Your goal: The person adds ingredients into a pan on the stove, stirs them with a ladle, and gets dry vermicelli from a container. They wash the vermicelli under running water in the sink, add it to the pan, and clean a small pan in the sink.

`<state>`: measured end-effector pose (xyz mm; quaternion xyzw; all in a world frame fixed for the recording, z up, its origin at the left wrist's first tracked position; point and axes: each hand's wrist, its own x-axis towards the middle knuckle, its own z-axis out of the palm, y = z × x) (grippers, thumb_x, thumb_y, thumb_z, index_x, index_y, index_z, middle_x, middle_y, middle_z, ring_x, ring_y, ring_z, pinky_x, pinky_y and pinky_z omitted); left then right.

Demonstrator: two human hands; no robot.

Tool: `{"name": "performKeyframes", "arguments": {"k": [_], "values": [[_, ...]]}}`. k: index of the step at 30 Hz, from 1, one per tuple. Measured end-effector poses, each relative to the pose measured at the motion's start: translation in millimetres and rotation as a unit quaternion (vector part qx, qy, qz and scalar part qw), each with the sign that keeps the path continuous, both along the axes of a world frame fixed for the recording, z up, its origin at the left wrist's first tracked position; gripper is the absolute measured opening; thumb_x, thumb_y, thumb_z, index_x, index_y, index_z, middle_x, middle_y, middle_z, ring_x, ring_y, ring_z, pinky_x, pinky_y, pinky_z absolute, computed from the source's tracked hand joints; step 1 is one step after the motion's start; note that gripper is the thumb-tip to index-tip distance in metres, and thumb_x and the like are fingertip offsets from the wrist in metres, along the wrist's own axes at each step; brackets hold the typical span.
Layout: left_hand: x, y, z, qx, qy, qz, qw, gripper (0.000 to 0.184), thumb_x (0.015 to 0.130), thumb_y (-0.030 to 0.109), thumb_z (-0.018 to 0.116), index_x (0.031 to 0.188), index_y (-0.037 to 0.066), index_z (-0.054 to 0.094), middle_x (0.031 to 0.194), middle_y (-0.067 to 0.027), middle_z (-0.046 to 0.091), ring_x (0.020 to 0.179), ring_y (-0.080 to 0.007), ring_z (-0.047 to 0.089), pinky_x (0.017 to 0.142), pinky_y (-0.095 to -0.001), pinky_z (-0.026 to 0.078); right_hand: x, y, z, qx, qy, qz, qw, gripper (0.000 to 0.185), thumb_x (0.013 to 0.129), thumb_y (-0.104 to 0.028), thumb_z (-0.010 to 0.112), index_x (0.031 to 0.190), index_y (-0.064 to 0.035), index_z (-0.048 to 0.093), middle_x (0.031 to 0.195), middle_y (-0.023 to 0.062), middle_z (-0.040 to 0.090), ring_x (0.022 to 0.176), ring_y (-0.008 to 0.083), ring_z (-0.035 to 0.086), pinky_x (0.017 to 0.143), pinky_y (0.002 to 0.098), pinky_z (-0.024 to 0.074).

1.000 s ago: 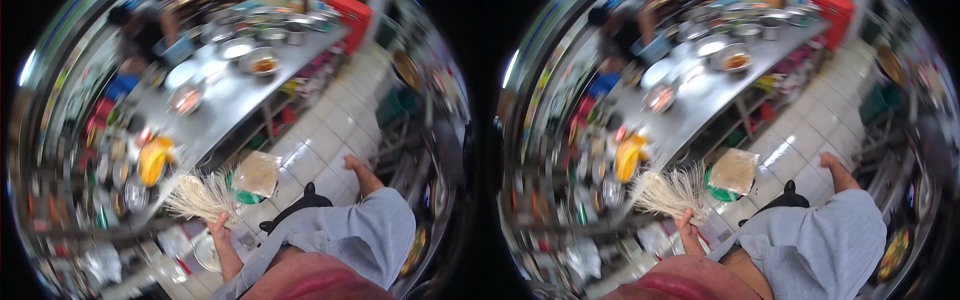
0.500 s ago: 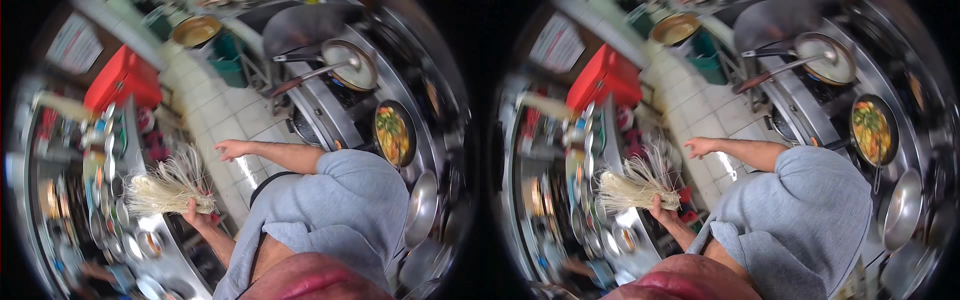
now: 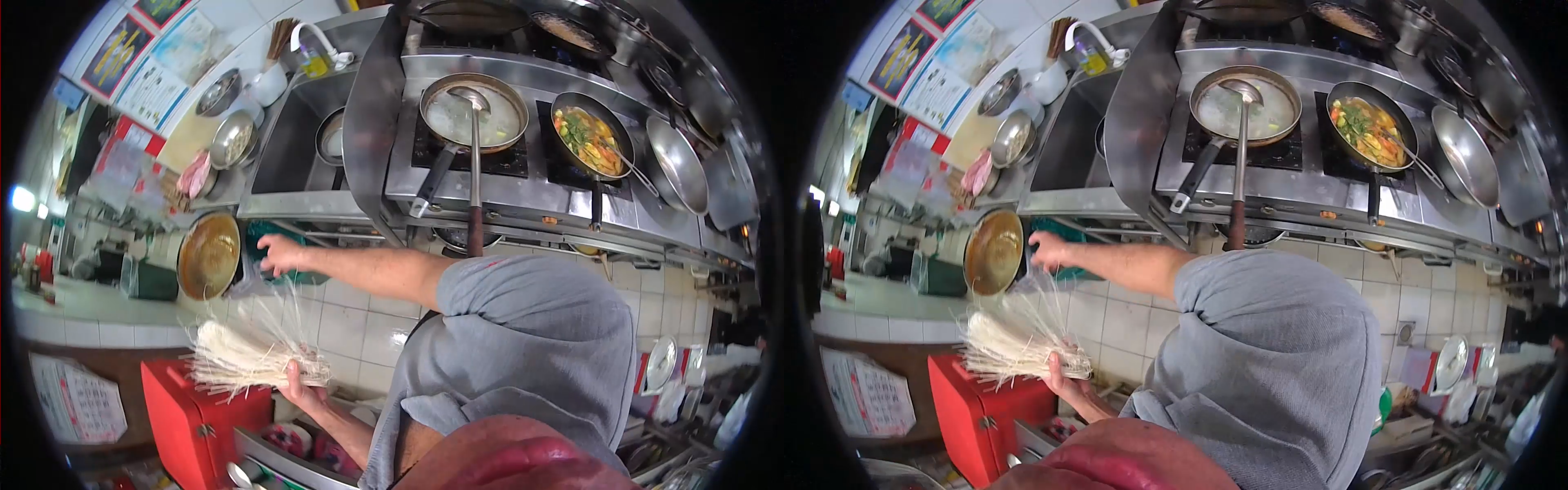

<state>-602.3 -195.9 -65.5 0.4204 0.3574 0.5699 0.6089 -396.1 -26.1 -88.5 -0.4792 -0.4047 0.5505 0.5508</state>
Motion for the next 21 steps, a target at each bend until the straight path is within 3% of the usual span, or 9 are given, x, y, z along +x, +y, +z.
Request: {"name": "performKeyframes", "arguments": {"k": [5,6,8,9,11,12,16,19,21], "values": [[47.0,118.3,10.5,-0.024,-0.008,-0.140,0.990,0.060,0.073,0.006,0.062,0.125,-0.006,0.035,0.107,-0.0188,0.052,0.084,-0.0272,0.058,0.066,-0.0370,0.052,131.0,94.5,22.7,-0.022,0.023,-0.267,0.963,0.042,0.061,0.006,0.066,0.101,-0.0036,0.056,0.089,0.0146,0.061,0.058,0.0263,0.062,0.054,0.0387,0.0523],[65.5,134.0,14.3,-0.023,-0.018,-0.148,0.989,0.061,0.072,0.005,0.063,0.125,-0.005,0.035,0.107,-0.0187,0.052,0.084,-0.0274,0.058,0.066,-0.0373,0.052,155.8,114.2,13.9,0.025,-0.189,-0.377,0.906,0.045,0.059,0.002,0.070,0.101,-0.0052,0.056,0.095,0.0140,0.061,0.076,0.0262,0.063,0.066,0.0395,0.0528],[94.7,175.6,8.9,-0.048,-0.028,-0.190,0.980,0.062,0.072,0.003,0.064,0.126,-0.005,0.034,0.107,-0.0183,0.053,0.085,-0.0279,0.058,0.068,-0.0377,0.052,221.2,149.1,7.5,-0.026,-0.241,-0.401,0.883,0.061,0.052,-0.012,0.080,0.108,-0.0053,0.056,0.107,0.0143,0.058,0.103,0.0266,0.054,0.084,0.0387,0.0474],[110.2,195.2,7.7,-0.053,-0.025,-0.219,0.974,0.062,0.072,0.002,0.064,0.126,-0.004,0.035,0.107,-0.0174,0.053,0.085,-0.0270,0.058,0.070,-0.0370,0.052,270.6,192.2,-28.5,-0.005,-0.162,-0.414,0.896,0.061,0.053,-0.016,0.079,0.109,-0.0036,0.056,0.110,0.0151,0.056,0.103,0.0276,0.054,0.085,0.0366,0.0472],[142.4,233.0,-0.6,-0.068,-0.021,-0.254,0.965,0.059,0.071,0.001,0.064,0.124,-0.004,0.038,0.106,-0.0151,0.054,0.086,-0.0251,0.058,0.074,-0.0356,0.051,318.3,198.8,2.1,-0.146,-0.358,-0.368,0.845,0.044,0.066,-0.020,0.069,0.103,0.0004,0.059,0.109,0.0179,0.058,0.107,0.0287,0.054,0.088,0.0352,0.0450],[158.3,254.3,-6.3,-0.075,-0.015,-0.261,0.962,0.058,0.071,0.000,0.064,0.123,-0.004,0.039,0.106,-0.0136,0.054,0.087,-0.0240,0.058,0.075,-0.0347,0.051,337.3,221.3,-6.6,-0.124,-0.202,-0.485,0.842,0.037,0.069,-0.015,0.063,0.101,0.0029,0.059,0.109,0.0202,0.058,0.109,0.0293,0.053,0.090,0.0352,0.0438],[213.0,319.6,-10.0,-0.096,-0.007,-0.328,0.940,0.052,0.071,0.000,0.064,0.118,-0.003,0.043,0.100,-0.0120,0.056,0.086,-0.0224,0.059,0.074,-0.0343,0.051,401.5,282.0,-41.0,-0.089,-0.009,-0.575,0.814,0.034,0.071,-0.012,0.058,0.102,0.0024,0.059,0.109,0.0218,0.057,0.108,0.0324,0.052,0.091,0.0363,0.0433],[252.6,351.6,-6.9,-0.131,0.001,-0.367,0.921,0.046,0.074,0.000,0.061,0.116,-0.004,0.044,0.096,-0.0152,0.057,0.077,-0.0242,0.060,0.063,-0.0347,0.053,451.0,296.8,-55.6,-0.169,-0.119,-0.584,0.785,0.046,0.071,-0.025,0.067,0.110,-0.0044,0.054,0.111,0.0128,0.056,0.096,0.0245,0.057,0.073,0.0381,0.0505],[270.5,372.4,-18.3,-0.143,0.009,-0.382,0.913,0.043,0.074,0.000,0.061,0.115,-0.004,0.045,0.094,-0.0148,0.057,0.076,-0.0238,0.061,0.062,-0.0351,0.053,474.3,297.3,-61.3,-0.149,-0.087,-0.616,0.769,0.050,0.068,-0.028,0.068,0.109,-0.0031,0.054,0.109,0.0161,0.057,0.100,0.0279,0.056,0.080,0.0382,0.0479]]}}
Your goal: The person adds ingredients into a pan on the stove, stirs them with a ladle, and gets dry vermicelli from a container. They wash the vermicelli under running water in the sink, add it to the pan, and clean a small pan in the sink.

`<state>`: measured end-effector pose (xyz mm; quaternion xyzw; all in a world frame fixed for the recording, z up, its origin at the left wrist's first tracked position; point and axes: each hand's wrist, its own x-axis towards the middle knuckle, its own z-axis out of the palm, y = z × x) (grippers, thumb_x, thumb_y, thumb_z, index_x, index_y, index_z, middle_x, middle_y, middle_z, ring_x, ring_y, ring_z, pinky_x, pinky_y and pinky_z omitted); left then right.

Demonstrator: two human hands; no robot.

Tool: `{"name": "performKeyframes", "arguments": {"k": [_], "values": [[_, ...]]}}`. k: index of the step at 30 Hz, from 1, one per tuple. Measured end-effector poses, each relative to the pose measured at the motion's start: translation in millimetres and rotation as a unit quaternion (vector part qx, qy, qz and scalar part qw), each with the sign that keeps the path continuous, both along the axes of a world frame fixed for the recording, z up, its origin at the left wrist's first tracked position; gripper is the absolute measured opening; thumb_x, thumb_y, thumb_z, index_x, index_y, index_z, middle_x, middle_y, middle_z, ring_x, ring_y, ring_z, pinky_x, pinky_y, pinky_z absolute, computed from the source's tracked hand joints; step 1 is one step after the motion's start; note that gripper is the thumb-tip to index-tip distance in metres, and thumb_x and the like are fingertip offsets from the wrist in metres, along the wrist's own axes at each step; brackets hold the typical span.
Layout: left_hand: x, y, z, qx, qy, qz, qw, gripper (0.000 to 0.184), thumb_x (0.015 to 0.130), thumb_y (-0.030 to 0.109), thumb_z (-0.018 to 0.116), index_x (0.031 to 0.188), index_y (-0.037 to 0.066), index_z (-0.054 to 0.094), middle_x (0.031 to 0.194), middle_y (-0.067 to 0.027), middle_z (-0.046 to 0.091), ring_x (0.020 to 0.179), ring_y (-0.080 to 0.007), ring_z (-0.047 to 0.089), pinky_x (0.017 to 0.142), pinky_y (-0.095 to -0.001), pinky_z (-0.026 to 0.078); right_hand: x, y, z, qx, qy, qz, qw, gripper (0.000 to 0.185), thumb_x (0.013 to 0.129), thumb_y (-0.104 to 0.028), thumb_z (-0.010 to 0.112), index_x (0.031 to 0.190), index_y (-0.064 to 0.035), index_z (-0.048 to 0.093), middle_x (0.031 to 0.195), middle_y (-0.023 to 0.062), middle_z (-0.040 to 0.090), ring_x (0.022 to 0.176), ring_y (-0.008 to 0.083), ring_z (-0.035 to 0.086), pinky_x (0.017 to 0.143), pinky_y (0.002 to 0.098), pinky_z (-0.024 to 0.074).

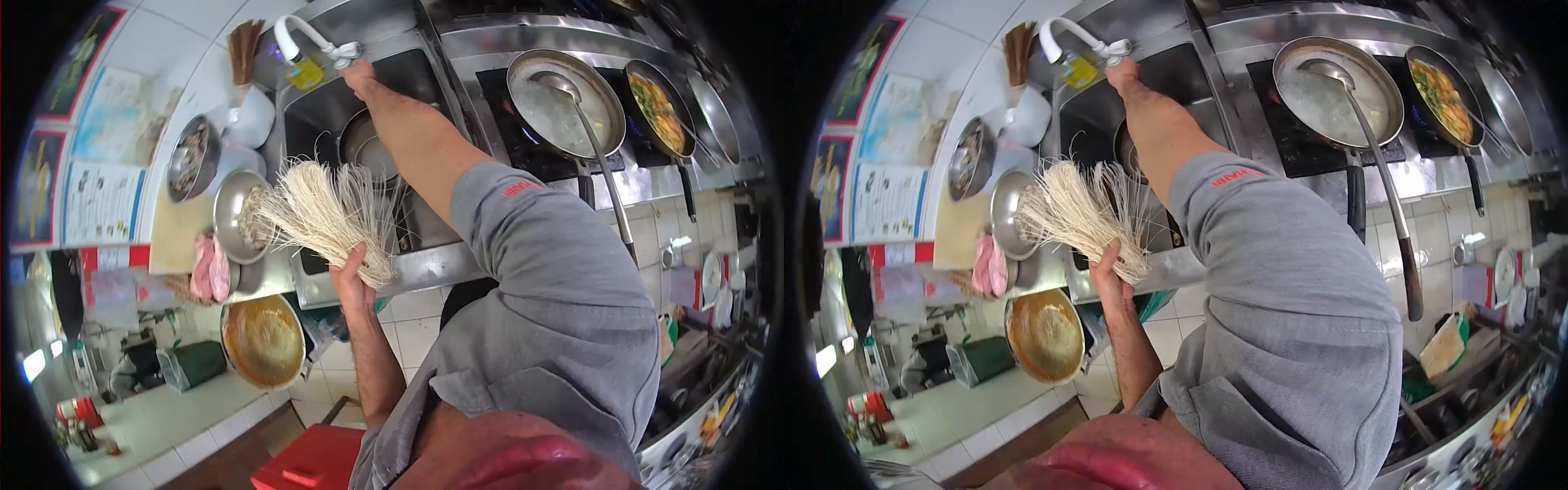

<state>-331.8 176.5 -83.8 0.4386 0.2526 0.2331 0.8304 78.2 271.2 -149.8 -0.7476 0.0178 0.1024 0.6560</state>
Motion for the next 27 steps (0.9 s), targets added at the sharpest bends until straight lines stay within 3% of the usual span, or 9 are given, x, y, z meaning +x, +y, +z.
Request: {"name": "performKeyframes", "arguments": {"k": [3,6,9,14,16,17,20,22,27], "values": [[19.6,29.0,-12.8,-0.018,0.000,-0.033,0.999,0.041,0.075,0.001,0.061,0.113,-0.004,0.046,0.094,-0.0145,0.058,0.077,-0.0236,0.061,0.064,-0.0353,0.053,27.1,6.8,0.0,0.048,-0.026,-0.039,0.998,0.049,0.064,-0.029,0.070,0.102,-0.0007,0.059,0.104,0.0179,0.060,0.101,0.0298,0.057,0.086,0.0354,0.0461],[37.0,52.1,-28.5,-0.047,0.003,-0.069,0.997,0.039,0.076,0.002,0.060,0.113,-0.004,0.047,0.095,-0.0142,0.059,0.078,-0.0234,0.061,0.066,-0.0355,0.053,48.1,-5.1,8.0,0.101,0.042,0.079,0.991,0.080,0.074,-0.035,0.068,0.137,-0.0104,0.025,0.134,0.0124,0.038,0.115,0.0293,0.044,0.084,0.0454,0.0443],[51.9,84.3,-45.8,-0.041,0.015,-0.116,0.992,0.041,0.079,0.005,0.058,0.116,-0.004,0.044,0.099,-0.0147,0.057,0.081,-0.0258,0.061,0.068,-0.0376,0.053,68.2,-0.5,3.8,0.104,0.053,0.109,0.987,0.089,0.077,-0.047,0.062,0.141,-0.0119,0.011,0.133,0.0162,0.035,0.108,0.0323,0.046,0.079,0.0441,0.0461],[95.9,125.5,-57.3,-0.093,0.015,-0.179,0.979,0.041,0.081,0.006,0.054,0.118,-0.005,0.043,0.102,-0.0167,0.057,0.082,-0.0265,0.061,0.069,-0.0376,0.052,85.1,6.2,-7.6,0.134,0.088,0.155,0.975,0.078,0.074,-0.054,0.063,0.131,-0.0080,0.036,0.123,0.0149,0.043,0.092,0.0263,0.053,0.068,0.0343,0.0491],[118.8,135.6,-58.6,-0.097,0.018,-0.182,0.978,0.042,0.081,0.008,0.054,0.119,-0.006,0.042,0.102,-0.0175,0.057,0.083,-0.0273,0.061,0.069,-0.0378,0.052,99.4,12.9,-22.9,0.136,0.161,0.156,0.965,0.060,0.076,-0.048,0.065,0.116,-0.0066,0.049,0.109,0.0117,0.054,0.077,0.0198,0.057,0.062,0.0291,0.0493],[130.5,139.9,-59.2,-0.102,0.022,-0.173,0.979,0.042,0.081,0.008,0.054,0.119,-0.006,0.042,0.102,-0.0175,0.057,0.083,-0.0274,0.061,0.069,-0.0378,0.052,110.3,20.3,-35.3,0.226,0.126,0.159,0.953,0.043,0.074,-0.031,0.072,0.106,-0.0072,0.055,0.089,0.0052,0.060,0.061,0.0140,0.055,0.050,0.0254,0.0473],[167.4,146.8,-66.6,-0.125,0.023,-0.192,0.973,0.041,0.081,0.010,0.054,0.117,-0.006,0.043,0.100,-0.0174,0.057,0.083,-0.0280,0.061,0.068,-0.0386,0.052,114.2,21.2,-43.7,0.202,0.069,0.137,0.967,0.040,0.069,-0.017,0.075,0.103,-0.0055,0.057,0.078,0.0021,0.061,0.061,0.0111,0.055,0.051,0.0248,0.0469],[194.2,152.6,-81.3,-0.130,0.026,-0.225,0.965,0.040,0.080,0.011,0.055,0.116,-0.005,0.045,0.098,-0.0169,0.058,0.082,-0.0285,0.061,0.068,-0.0395,0.052,111.4,19.4,-45.4,0.138,-0.096,0.126,0.978,0.046,0.062,-0.007,0.077,0.103,-0.0038,0.056,0.084,0.0044,0.062,0.066,0.0132,0.056,0.059,0.0281,0.0475],[254.2,157.0,-114.9,-0.134,0.025,-0.203,0.970,0.039,0.077,0.009,0.057,0.113,-0.004,0.049,0.095,-0.0152,0.059,0.079,-0.0263,0.061,0.066,-0.0392,0.051,53.5,-28.1,-76.8,-0.014,-0.192,-0.147,0.970,0.038,0.077,-0.020,0.067,0.108,-0.0034,0.054,0.090,0.0061,0.060,0.072,0.0125,0.053,0.057,0.0263,0.0433]]}}
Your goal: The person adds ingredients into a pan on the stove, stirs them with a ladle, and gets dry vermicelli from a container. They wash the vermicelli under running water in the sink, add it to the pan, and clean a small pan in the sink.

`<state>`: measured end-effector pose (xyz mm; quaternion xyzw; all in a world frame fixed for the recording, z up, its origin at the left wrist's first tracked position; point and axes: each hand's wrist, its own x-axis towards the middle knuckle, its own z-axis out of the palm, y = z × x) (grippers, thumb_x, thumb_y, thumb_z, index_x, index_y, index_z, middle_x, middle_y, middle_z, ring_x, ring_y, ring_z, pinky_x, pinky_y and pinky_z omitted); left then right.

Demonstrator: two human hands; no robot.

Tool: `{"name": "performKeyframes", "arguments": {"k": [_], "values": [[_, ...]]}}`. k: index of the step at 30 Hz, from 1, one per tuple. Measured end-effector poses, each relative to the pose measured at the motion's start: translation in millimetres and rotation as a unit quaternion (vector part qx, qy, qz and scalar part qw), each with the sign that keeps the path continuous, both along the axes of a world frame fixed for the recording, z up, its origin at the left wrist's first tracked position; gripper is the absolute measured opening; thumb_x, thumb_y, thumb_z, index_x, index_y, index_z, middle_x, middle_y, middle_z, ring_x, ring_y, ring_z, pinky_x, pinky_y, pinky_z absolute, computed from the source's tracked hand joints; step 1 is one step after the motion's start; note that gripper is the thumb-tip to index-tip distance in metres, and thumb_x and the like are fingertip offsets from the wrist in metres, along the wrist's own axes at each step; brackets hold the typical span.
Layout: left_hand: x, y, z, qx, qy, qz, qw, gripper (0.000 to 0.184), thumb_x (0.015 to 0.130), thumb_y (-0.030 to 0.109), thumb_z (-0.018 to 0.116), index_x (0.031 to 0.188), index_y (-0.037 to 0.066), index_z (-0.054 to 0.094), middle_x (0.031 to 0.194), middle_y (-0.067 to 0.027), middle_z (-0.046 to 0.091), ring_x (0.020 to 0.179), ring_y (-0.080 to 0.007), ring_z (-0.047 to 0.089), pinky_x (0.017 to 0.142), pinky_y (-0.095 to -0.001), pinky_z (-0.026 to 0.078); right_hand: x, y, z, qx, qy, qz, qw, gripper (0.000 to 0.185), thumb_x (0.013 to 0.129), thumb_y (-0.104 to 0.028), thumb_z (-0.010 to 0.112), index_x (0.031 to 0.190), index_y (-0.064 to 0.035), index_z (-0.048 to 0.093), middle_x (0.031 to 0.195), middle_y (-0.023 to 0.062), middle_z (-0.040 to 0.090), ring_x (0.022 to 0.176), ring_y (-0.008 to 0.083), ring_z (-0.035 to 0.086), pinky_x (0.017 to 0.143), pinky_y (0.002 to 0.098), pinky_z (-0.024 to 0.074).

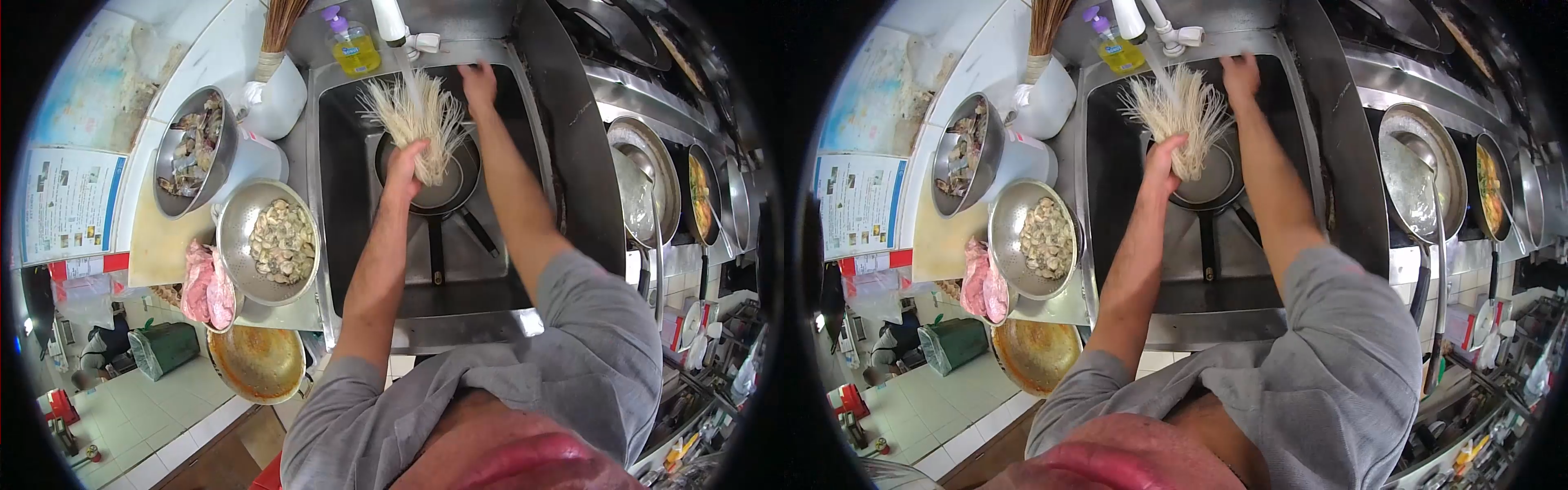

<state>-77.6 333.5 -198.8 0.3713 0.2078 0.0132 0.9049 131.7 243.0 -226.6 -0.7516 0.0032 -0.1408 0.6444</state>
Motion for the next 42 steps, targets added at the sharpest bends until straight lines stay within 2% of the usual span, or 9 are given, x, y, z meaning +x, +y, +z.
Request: {"name": "performKeyframes", "arguments": {"k": [4,20,22,24,26,27,29,33,42], "values": [[32.5,1.0,-2.0,0.142,0.017,-0.012,0.990,0.035,0.075,0.006,0.055,0.108,-0.005,0.053,0.093,-0.0140,0.061,0.077,-0.0254,0.061,0.066,-0.0370,0.050,-98.3,-31.3,-7.2,0.308,0.370,0.170,0.860,0.039,0.084,-0.037,0.057,0.108,-0.0053,0.053,0.079,0.0042,0.055,0.068,0.0172,0.052,0.061,0.0327,0.0467],[51.0,19.4,78.0,0.583,-0.025,-0.222,0.781,0.037,0.067,0.030,0.068,0.092,0.003,0.066,0.083,-0.0127,0.065,0.073,-0.0230,0.062,0.067,-0.0318,0.048,-79.0,8.7,27.7,0.278,0.455,0.398,0.746,0.029,0.084,-0.024,0.055,0.104,-0.0026,0.056,0.093,0.0111,0.063,0.081,0.0239,0.062,0.073,0.0391,0.0501],[46.0,33.3,93.6,0.565,0.136,-0.301,0.756,0.043,0.071,0.030,0.067,0.101,0.001,0.062,0.087,-0.0099,0.063,0.079,-0.0173,0.059,0.064,-0.0320,0.047,-83.3,6.3,1.4,0.333,0.442,0.427,0.715,0.029,0.082,-0.019,0.056,0.105,-0.0015,0.055,0.094,0.0115,0.062,0.082,0.0239,0.062,0.073,0.0389,0.0504],[60.1,57.6,51.4,0.632,0.083,-0.283,0.717,0.051,0.070,0.036,0.066,0.110,0.005,0.060,0.098,-0.0139,0.063,0.090,-0.0226,0.060,0.078,-0.0326,0.047,-90.2,3.9,-7.2,0.386,0.430,0.454,0.678,0.030,0.080,-0.014,0.056,0.107,-0.0005,0.055,0.095,0.0119,0.062,0.082,0.0239,0.062,0.072,0.0388,0.0508],[55.0,50.2,41.4,0.709,0.156,-0.042,0.687,0.053,0.072,0.030,0.067,0.114,0.000,0.054,0.105,-0.0130,0.061,0.094,-0.0210,0.059,0.079,-0.0338,0.047,-110.7,-6.4,2.2,0.399,0.420,0.434,0.690,0.029,0.076,-0.006,0.058,0.105,-0.0014,0.055,0.092,0.0111,0.060,0.083,0.0231,0.061,0.073,0.0388,0.0504],[52.9,44.1,33.7,0.709,0.155,-0.041,0.687,0.053,0.072,0.030,0.067,0.114,0.000,0.054,0.105,-0.0130,0.061,0.094,-0.0210,0.059,0.079,-0.0338,0.047,-112.5,-9.1,-4.2,0.427,0.428,0.426,0.673,0.034,0.074,-0.002,0.058,0.108,-0.0019,0.052,0.092,0.0110,0.059,0.083,0.0229,0.060,0.074,0.0388,0.0502],[48.5,29.3,19.4,0.445,0.031,-0.071,0.892,0.049,0.077,0.029,0.066,0.116,0.001,0.053,0.108,-0.0114,0.060,0.095,-0.0245,0.058,0.083,-0.0356,0.047,-125.1,-17.6,1.9,0.429,0.388,0.433,0.691,0.037,0.074,-0.002,0.058,0.110,-0.0021,0.051,0.094,0.0111,0.058,0.084,0.0232,0.060,0.075,0.0384,0.0497],[58.3,21.8,-2.7,0.042,0.074,-0.136,0.987,0.042,0.078,0.024,0.068,0.111,0.004,0.053,0.103,-0.0107,0.059,0.093,-0.0231,0.059,0.079,-0.0393,0.049,-125.2,-25.1,-3.2,0.408,0.348,0.430,0.726,0.044,0.072,-0.001,0.060,0.114,-0.0029,0.047,0.099,0.0107,0.057,0.089,0.0245,0.059,0.079,0.0366,0.0483],[46.3,16.4,19.9,0.289,0.115,-0.109,0.944,0.042,0.079,0.018,0.065,0.114,0.000,0.050,0.103,-0.0118,0.059,0.090,-0.0247,0.060,0.071,-0.0380,0.050,-117.0,-30.9,-2.3,0.322,0.327,0.391,0.798,0.043,0.077,-0.006,0.061,0.117,-0.0008,0.046,0.109,0.0109,0.055,0.099,0.0219,0.056,0.084,0.0364,0.0464]]}}
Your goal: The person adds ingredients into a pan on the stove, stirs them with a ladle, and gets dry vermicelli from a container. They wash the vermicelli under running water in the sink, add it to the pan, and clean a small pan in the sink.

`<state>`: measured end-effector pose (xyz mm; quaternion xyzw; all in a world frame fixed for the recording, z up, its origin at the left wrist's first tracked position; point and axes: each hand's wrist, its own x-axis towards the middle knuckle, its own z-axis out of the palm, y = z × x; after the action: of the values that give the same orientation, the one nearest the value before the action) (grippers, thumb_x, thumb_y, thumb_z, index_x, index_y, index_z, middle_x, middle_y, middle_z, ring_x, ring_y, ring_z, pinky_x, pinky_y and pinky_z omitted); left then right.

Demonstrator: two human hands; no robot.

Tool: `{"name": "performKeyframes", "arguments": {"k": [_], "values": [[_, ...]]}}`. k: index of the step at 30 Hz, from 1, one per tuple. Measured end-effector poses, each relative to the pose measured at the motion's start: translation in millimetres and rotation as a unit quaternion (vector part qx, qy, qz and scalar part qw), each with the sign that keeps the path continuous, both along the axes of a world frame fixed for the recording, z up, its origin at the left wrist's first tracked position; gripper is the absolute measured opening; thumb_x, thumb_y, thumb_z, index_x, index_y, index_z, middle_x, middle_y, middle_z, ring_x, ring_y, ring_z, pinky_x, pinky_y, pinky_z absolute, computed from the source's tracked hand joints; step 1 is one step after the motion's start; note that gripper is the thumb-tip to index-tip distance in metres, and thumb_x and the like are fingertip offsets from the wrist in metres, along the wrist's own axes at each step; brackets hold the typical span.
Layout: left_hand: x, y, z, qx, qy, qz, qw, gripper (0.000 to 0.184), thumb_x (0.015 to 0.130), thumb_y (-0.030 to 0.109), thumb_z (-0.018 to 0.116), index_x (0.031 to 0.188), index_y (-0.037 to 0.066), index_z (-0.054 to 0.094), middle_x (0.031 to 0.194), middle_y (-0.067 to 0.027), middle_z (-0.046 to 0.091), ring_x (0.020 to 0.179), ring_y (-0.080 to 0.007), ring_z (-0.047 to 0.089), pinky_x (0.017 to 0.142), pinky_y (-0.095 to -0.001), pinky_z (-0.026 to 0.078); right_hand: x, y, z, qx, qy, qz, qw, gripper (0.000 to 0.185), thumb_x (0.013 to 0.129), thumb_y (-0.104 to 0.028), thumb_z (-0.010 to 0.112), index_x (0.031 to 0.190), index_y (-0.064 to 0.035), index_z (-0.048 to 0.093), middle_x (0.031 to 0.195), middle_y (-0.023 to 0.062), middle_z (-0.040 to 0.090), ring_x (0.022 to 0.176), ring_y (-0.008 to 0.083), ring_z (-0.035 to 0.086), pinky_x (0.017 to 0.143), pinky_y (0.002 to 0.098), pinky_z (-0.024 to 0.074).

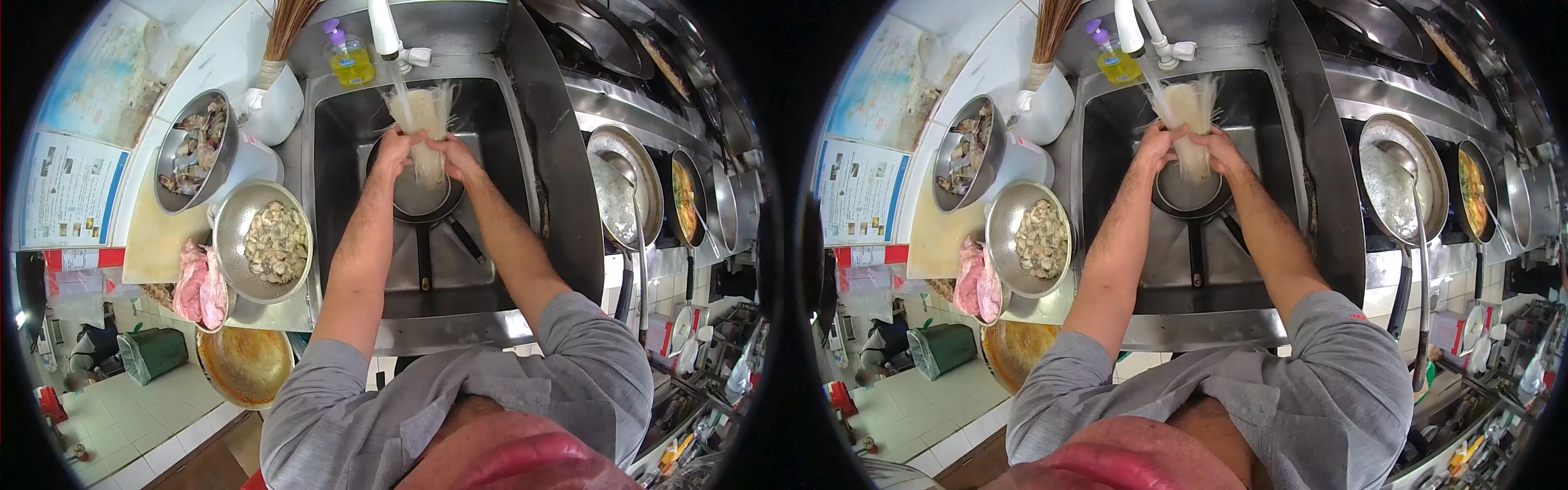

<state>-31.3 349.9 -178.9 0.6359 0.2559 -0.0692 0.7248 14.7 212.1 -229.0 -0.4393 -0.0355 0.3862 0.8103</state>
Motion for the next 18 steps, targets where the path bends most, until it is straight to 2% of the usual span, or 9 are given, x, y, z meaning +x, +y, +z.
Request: {"name": "performKeyframes", "arguments": {"k": [2,4,6,10,12,14,16,17,18], "values": [[-1.7,2.3,-1.4,0.038,-0.001,0.006,0.999,0.036,0.078,0.018,0.065,0.109,0.001,0.054,0.098,-0.0112,0.061,0.087,-0.0233,0.061,0.069,-0.0360,0.050,-5.7,-3.3,-6.9,0.024,0.038,-0.029,0.999,0.041,0.079,-0.008,0.061,0.117,-0.0016,0.046,0.108,0.0104,0.055,0.099,0.0218,0.056,0.084,0.0370,0.0468],[3.7,9.1,-10.3,0.079,-0.003,0.013,0.997,0.031,0.077,0.017,0.064,0.104,0.002,0.058,0.092,-0.0107,0.062,0.084,-0.0220,0.062,0.066,-0.0341,0.050,-12.1,-1.4,-5.7,0.016,-0.021,0.018,1.000,0.041,0.079,-0.007,0.061,0.117,-0.0019,0.047,0.109,0.0108,0.056,0.099,0.0219,0.056,0.085,0.0376,0.0463],[10.3,12.2,-18.0,0.316,-0.047,-0.011,0.948,0.019,0.075,0.017,0.062,0.086,0.001,0.064,0.074,-0.0092,0.063,0.070,-0.0184,0.062,0.061,-0.0322,0.049,-17.5,8.7,-3.1,-0.007,-0.019,0.025,0.999,0.041,0.079,-0.008,0.061,0.117,-0.0020,0.047,0.109,0.0110,0.056,0.100,0.0220,0.056,0.084,0.0381,0.0465],[22.8,28.3,-17.2,0.392,-0.002,0.008,0.920,0.037,0.066,0.028,0.065,0.091,0.001,0.065,0.089,-0.0205,0.064,0.085,-0.0295,0.063,0.074,-0.0352,0.048,-11.2,24.5,0.9,0.016,0.025,0.017,0.999,0.042,0.077,-0.007,0.063,0.116,-0.0014,0.049,0.107,0.0117,0.057,0.094,0.0237,0.058,0.080,0.0409,0.0484],[22.2,36.0,-12.9,0.302,-0.039,0.049,0.951,0.021,0.073,0.019,0.063,0.077,-0.002,0.065,0.061,-0.0074,0.060,0.055,-0.0179,0.057,0.057,-0.0323,0.047,-2.0,28.1,-0.3,0.018,0.062,0.008,0.998,0.040,0.078,-0.007,0.062,0.115,-0.0017,0.050,0.106,0.0120,0.057,0.093,0.0244,0.059,0.079,0.0413,0.0490],[12.1,34.4,-7.5,0.336,-0.055,0.014,0.940,0.030,0.074,0.026,0.064,0.086,-0.002,0.065,0.071,-0.0090,0.062,0.067,-0.0195,0.059,0.064,-0.0317,0.046,7.5,34.6,-4.3,0.019,0.102,-0.001,0.995,0.038,0.078,-0.007,0.061,0.114,-0.0020,0.050,0.105,0.0122,0.057,0.092,0.0252,0.059,0.078,0.0417,0.0496],[1.5,28.6,-7.7,0.278,-0.049,0.000,0.959,0.042,0.076,0.035,0.065,0.097,-0.001,0.062,0.087,-0.0124,0.063,0.085,-0.0192,0.059,0.071,-0.0309,0.045,19.2,44.2,-14.5,0.007,0.157,-0.033,0.987,0.033,0.080,-0.006,0.058,0.113,-0.0013,0.051,0.104,0.0133,0.057,0.091,0.0275,0.059,0.077,0.0437,0.0498],[-3.5,31.4,-8.0,0.209,-0.008,-0.033,0.977,0.059,0.075,0.042,0.066,0.114,-0.001,0.053,0.105,-0.0144,0.059,0.097,-0.0195,0.055,0.078,-0.0327,0.045,22.7,48.5,-14.4,0.007,0.157,-0.034,0.987,0.033,0.080,-0.006,0.058,0.113,-0.0013,0.051,0.104,0.0133,0.057,0.091,0.0275,0.059,0.077,0.0437,0.0498],[-12.9,25.3,0.0,0.210,-0.009,-0.035,0.977,0.059,0.075,0.042,0.066,0.114,-0.001,0.053,0.105,-0.0144,0.059,0.097,-0.0195,0.055,0.078,-0.0327,0.045,23.7,54.2,-5.3,0.000,0.169,-0.086,0.982,0.032,0.081,-0.007,0.056,0.112,-0.0014,0.051,0.104,0.0136,0.057,0.092,0.0283,0.058,0.079,0.0450,0.0490]]}}
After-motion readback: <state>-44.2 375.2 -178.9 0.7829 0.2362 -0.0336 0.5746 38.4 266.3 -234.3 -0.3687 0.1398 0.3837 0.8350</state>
